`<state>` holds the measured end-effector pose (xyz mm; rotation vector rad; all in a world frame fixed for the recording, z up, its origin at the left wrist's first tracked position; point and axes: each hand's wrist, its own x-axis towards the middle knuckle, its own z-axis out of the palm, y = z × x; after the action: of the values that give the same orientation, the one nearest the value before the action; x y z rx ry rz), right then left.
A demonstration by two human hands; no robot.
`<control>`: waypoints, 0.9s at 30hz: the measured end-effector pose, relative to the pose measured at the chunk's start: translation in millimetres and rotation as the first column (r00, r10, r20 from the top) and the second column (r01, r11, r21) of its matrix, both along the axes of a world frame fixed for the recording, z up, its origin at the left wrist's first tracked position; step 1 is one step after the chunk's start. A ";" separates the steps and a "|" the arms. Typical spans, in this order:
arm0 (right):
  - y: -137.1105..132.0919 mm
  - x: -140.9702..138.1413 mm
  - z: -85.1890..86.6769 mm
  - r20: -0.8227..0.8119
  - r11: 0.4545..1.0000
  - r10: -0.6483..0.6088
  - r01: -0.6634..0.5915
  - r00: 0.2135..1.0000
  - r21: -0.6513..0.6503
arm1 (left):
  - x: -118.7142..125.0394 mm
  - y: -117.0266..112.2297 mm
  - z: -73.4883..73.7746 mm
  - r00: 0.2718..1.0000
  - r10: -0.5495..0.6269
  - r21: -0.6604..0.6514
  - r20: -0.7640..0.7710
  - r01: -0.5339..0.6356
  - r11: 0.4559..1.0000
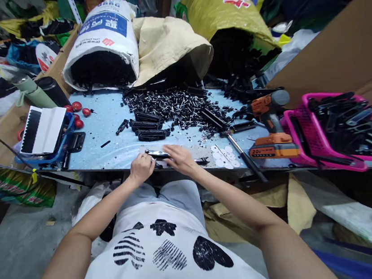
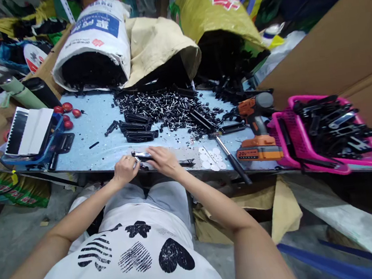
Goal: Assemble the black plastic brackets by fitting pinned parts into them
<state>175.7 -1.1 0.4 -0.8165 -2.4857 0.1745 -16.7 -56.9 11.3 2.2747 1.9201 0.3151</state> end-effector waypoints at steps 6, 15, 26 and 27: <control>3.4 55.3 -28.3 0.076 0.998 -0.043 0.040 0.996 0.046 | 18.7 40.2 -7.6 0.903 -0.427 0.050 -0.045 0.429 0.902; 40.9 64.9 -40.5 0.193 0.969 0.245 -0.249 0.950 -0.007 | 29.2 46.8 -17.4 0.931 -0.364 0.011 0.013 0.364 0.931; 30.6 69.3 -2.0 0.419 0.995 -0.036 -0.005 0.907 0.098 | 0.4 44.4 -3.2 0.928 -0.354 0.024 -0.113 0.359 0.933; 29.7 65.4 4.9 0.393 0.994 0.011 -0.051 0.919 0.093 | -4.5 46.8 -0.4 0.934 -0.348 0.040 -0.087 0.352 0.935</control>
<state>241.1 28.6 5.3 -0.8356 -2.8552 -0.1188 -21.2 -10.2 11.0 2.6411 1.5081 0.2371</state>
